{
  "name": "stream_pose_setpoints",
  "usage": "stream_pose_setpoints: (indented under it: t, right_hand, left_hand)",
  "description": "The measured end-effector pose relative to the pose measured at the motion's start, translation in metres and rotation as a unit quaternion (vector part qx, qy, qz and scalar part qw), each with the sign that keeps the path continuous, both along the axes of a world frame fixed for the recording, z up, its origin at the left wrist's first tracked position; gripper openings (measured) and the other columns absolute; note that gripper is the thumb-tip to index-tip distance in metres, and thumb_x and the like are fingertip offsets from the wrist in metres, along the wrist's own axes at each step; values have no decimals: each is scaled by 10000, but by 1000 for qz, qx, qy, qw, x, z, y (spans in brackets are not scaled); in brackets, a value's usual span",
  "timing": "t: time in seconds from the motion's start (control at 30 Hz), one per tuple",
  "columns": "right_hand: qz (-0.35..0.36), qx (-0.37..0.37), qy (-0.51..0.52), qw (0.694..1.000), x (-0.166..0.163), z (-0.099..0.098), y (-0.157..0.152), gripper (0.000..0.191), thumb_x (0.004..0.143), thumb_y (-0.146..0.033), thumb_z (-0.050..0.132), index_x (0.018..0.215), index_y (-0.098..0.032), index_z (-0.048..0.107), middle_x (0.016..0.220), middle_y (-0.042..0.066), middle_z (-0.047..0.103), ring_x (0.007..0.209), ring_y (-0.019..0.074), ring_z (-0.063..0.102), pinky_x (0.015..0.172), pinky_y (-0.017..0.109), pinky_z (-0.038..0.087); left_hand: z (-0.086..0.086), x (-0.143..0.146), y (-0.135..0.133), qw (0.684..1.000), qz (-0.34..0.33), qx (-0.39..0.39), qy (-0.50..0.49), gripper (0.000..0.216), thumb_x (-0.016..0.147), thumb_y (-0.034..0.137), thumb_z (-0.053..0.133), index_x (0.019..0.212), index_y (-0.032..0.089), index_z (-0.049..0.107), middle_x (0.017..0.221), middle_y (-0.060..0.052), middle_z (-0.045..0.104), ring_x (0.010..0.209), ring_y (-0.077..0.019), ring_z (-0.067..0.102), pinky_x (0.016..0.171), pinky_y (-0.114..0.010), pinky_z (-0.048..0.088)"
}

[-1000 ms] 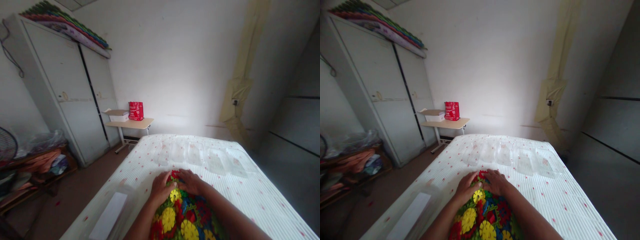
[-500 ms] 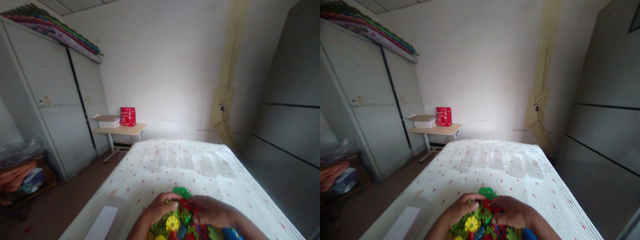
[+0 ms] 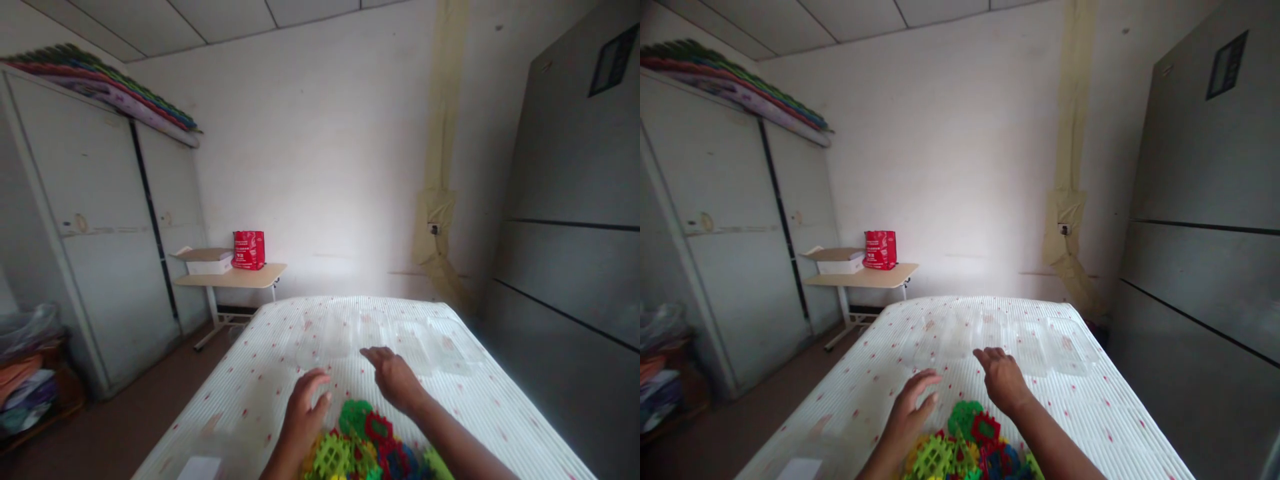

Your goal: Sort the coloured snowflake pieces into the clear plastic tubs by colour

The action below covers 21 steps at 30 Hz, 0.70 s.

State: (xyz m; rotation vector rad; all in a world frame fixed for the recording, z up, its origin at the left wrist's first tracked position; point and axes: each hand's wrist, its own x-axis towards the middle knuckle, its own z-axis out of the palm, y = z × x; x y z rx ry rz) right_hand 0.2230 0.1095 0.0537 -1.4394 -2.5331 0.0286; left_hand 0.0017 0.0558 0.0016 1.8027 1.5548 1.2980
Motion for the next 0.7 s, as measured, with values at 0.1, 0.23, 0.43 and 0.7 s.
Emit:
stream_pose_setpoints:
  t: [0.1, 0.23, 0.43, 0.7]
  right_hand:
    - [-33, 15, -79, 996, -26, 5, 24, 613, 762, -6, 381, 1333, -225, 423, 1187, 153, 579, 1110, 271, 506, 844, 404, 413]
    - [-48, 2, -97, 994, -47, 0, 45, 510, 765, -33, 441, 1240, -206, 506, 1044, 174, 627, 1007, 308, 565, 779, 448, 420]
    - [-57, -14, -108, 992, -49, -12, 46, 374, 784, -65, 443, 1117, -187, 564, 1012, 160, 643, 941, 296, 611, 770, 466, 412]
    - [-34, -8, -115, 993, -42, -12, 25, 364, 804, -110, 437, 1141, -200, 541, 1003, 147, 643, 916, 288, 620, 795, 494, 385]
  left_hand:
    - [15, -1, 19, 975, 112, 14, 194, 432, 705, 159, 472, 1104, 222, 624, 1259, -60, 546, 1196, -206, 441, 1044, -348, 320]
    - [27, 3, 46, 920, 172, -77, 343, 606, 679, 111, 464, 1259, 281, 503, 1313, -41, 508, 1231, -229, 395, 1054, -442, 240]
    - [17, 9, 66, 916, 146, -102, 360, 571, 712, 125, 434, 1258, 281, 491, 1135, -46, 631, 1149, -227, 478, 1060, -540, 138]
    - [13, 13, 46, 920, 135, -98, 355, 528, 729, 124, 399, 1230, 261, 495, 1178, -35, 625, 1126, -183, 506, 1080, -498, 124]
